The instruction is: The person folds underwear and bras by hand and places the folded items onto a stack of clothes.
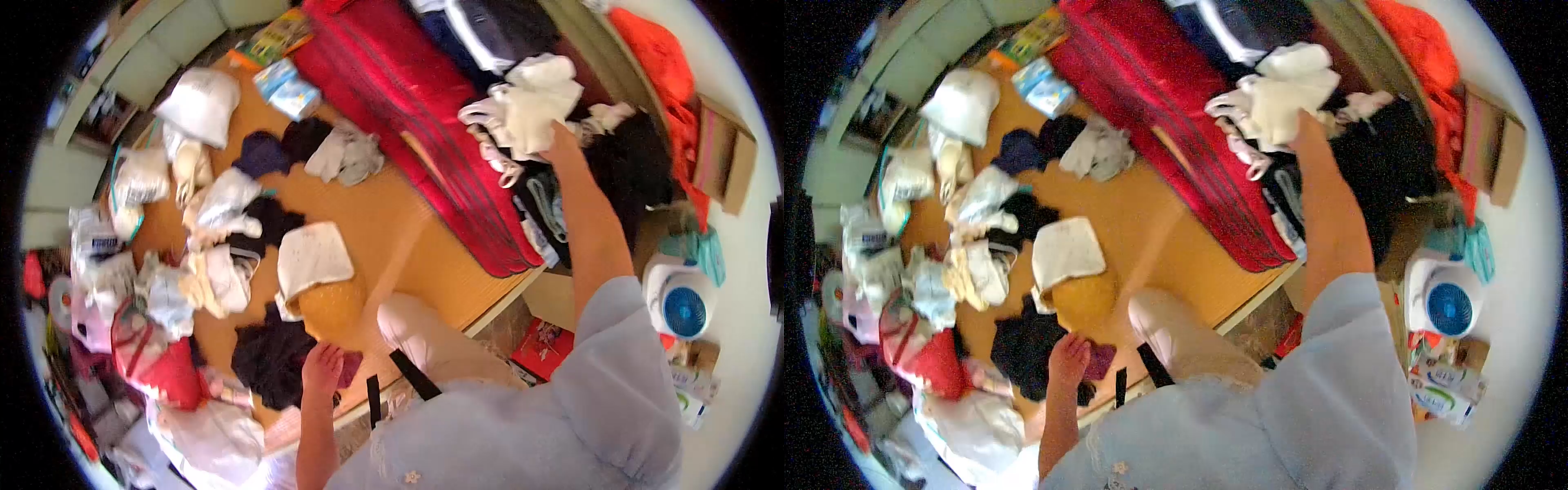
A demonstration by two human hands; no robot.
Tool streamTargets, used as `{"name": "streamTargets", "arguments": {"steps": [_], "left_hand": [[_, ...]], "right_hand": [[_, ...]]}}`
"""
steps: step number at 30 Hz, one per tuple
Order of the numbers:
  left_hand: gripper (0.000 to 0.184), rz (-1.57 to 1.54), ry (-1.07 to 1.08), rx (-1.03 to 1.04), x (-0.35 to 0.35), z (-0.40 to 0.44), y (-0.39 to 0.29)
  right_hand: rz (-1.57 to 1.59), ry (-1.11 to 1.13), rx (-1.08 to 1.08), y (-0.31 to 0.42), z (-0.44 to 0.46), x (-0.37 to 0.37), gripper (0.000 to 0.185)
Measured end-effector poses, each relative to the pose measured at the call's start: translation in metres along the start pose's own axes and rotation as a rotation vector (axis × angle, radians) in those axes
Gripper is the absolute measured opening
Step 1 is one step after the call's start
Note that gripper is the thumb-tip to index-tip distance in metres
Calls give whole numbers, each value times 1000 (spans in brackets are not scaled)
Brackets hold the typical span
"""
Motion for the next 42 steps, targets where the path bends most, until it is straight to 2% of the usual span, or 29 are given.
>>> {"name": "streamTargets", "arguments": {"steps": [1, 3, 5, 6, 7, 8, 9, 10, 11, 13, 14, 15, 16, 17, 19, 20, 23, 24, 26, 27, 29, 31, 32, 35, 38, 39, 40, 41, 42], "left_hand": [[17, -24, -59, 0, -1, -4, 7], [15, -85, -29, 25, -17, 8, 13], [16, 55, -131, 81, -30, 16, 15], [16, 54, -207, 51, -38, 26, 12], [16, 45, -169, 75, -44, 33, 7], [15, 18, -223, 126, -45, 40, 3], [16, 69, -203, 162, -56, 50, -9], [17, 128, -182, 200, -66, 66, -20], [18, 185, -159, 232, -63, 70, -33], [24, 154, -593, 368, -43, 78, -54], [36, 245, -598, 471, -68, 108, -69], [45, 426, -750, 595, -72, 118, -90], [46, 539, -797, 695, -64, 106, -113], [48, 658, -843, 786, -54, 92, -136], [49, 923, -1107, 940, -67, 103, -180], [59, 863, -1184, 959, -57, 86, -188], [66, 1176, -1183, 1039, -50, 82, -234], [71, 1202, -1138, 1004, -39, 84, -243], [75, 1195, -1221, 1022, -17, 100, -257], [78, 1191, -1261, 1028, -6, 105, -262], [84, 1179, -1382, 798, 0, 114, -276], [90, 1162, -1472, 635, -13, 122, -291], [76, 1206, -1443, 540, -9, 104, -289], [55, 1330, -1244, 615, -55, 85, -286], [40, 1058, -995, 769, -93, 69, -252], [36, 840, -855, 834, -84, 49, -226], [32, 537, -646, 753, -88, 36, -200], [32, 395, -561, 766, -77, 10, -171], [35, 133, -329, 830, -79, 0, -142]], "right_hand": [[-245, 83, -81, -5, 6, 0, 51], [-771, 300, -275, -21, 17, 6, 54], [-1240, 454, -413, -20, 22, 18, 57], [-1473, 457, -464, -12, 13, 27, 58], [-1714, 402, -526, 1, -6, 44, 60], [-1915, 287, -602, 16, -30, 55, 61], [-1953, 239, -725, 22, -44, 66, 62], [-1920, 246, -841, 23, -55, 70, 64], [-1797, 349, -959, 17, -62, 75, 65], [-1369, 775, -1078, -21, -80, 79, 59], [-1156, 994, -1066, -39, -90, 82, 56], [-1042, 1181, -951, -30, -149, 88, 53], [-1148, 1204, -1008, -46, -177, 86, 54], [-1128, 1290, -852, -54, -204, 87, 52], [-1047, 1531, -742, -42, -264, 94, 48], [-1028, 1604, -623, -54, -276, 87, 47], [-1038, 1778, -226, -98, -293, 53, 47], [-1040, 1842, -156, -96, -302, 54, 46], [-1018, 1910, -229, -127, -302, 24, 45], [-1040, 1918, -181, -130, -303, 20, 44], [-1087, 1928, -80, -129, -304, 14, 43], [-1053, 1817, -102, -136, -296, 3, 38], [-1035, 1762, -108, -137, -294, 1, 36], [-1136, 1735, -12, -129, -282, 13, 38], [-1084, 1698, -77, -123, -286, 29, 36], [-1039, 1678, -102, -123, -288, 33, 35], [-1024, 1691, -154, -119, -295, 40, 35], [-987, 1700, -134, -114, -305, 48, 35], [-953, 1708, -115, -110, -317, 56, 35]]}}
Point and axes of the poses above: each hand's wrist, its own z-axis towards the middle knuckle, its own x-axis out of the palm, y = z × x, the point moved 1 cm from there along z, towards the middle knuckle, and after that the axes turned 14 degrees about -x, right-handed, at the moved point
